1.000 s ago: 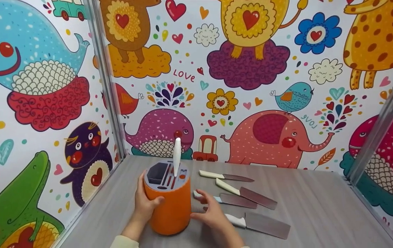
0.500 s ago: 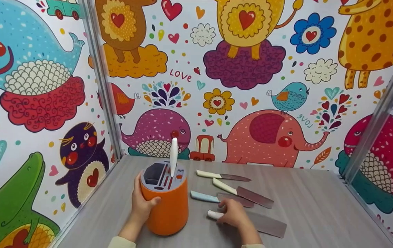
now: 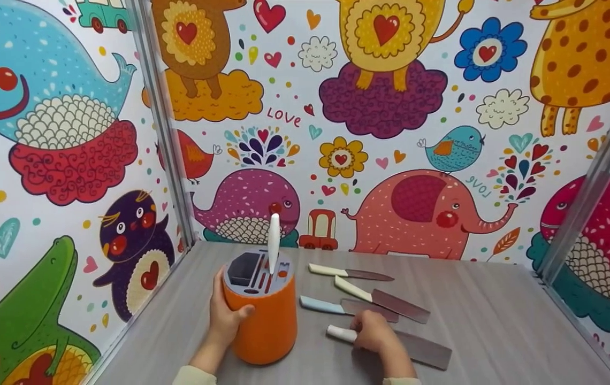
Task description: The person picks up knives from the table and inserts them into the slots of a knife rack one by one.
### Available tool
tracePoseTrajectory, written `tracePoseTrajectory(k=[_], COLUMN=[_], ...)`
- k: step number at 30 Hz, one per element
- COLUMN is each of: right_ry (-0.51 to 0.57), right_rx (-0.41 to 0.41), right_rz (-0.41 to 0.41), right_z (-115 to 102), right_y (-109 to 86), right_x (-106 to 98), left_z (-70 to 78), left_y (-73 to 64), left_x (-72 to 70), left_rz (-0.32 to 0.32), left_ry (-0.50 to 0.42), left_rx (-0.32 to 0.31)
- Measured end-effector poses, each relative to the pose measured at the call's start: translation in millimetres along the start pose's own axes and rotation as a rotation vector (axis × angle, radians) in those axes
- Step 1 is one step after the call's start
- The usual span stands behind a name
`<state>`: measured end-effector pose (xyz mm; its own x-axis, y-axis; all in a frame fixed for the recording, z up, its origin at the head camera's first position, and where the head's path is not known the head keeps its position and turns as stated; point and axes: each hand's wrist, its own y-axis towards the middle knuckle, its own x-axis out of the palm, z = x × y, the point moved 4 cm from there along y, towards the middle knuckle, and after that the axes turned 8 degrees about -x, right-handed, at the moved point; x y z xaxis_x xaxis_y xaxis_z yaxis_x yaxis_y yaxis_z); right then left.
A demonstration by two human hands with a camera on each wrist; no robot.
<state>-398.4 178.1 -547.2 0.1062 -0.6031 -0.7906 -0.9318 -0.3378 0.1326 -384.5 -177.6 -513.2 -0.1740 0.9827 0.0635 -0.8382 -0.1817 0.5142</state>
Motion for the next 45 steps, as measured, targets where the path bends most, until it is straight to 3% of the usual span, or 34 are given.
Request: tracePoseTrajectory(k=[7, 12, 20, 25, 32, 41, 45], right_ry=[-0.064, -0.028, 0.227, 0.356, 0.681, 0.78, 0.795], right_rx=[-0.046, -0.125, -0.101, -0.147, -0.221, -0.291, -0.321], right_rz=[0.018, 0.103, 0.192, 0.338, 0.522, 0.529, 0.523], right_z=[-7, -28, -55, -67, -73, -84, -91], right_y=[-0.4, -0.5, -8.9, -17.4, -25.0, -23.1, -21.8], right_x=[-5, -24, -60, -79, -91, -84, -80], left_z=[-1.0, 0.0, 1.2, 1.1, 1.6, 3.9, 7.5], left_y=[-2.1, -2.2, -1.6, -2.1, -2.3, 0.4, 0.5], left_x=[0.7, 0.1, 0.0, -2.9, -3.2, -2.9, -0.5], left_rz=[0.0, -0.001, 0.003, 0.024, 0.012, -0.038, -0.031], left_ry=[-0.004, 0.009, 0.01, 0.015, 0.017, -0.016, -0.013], left_rx=[-0.02, -0.019, -0.027, -0.028, -0.014, -0.032, -0.039])
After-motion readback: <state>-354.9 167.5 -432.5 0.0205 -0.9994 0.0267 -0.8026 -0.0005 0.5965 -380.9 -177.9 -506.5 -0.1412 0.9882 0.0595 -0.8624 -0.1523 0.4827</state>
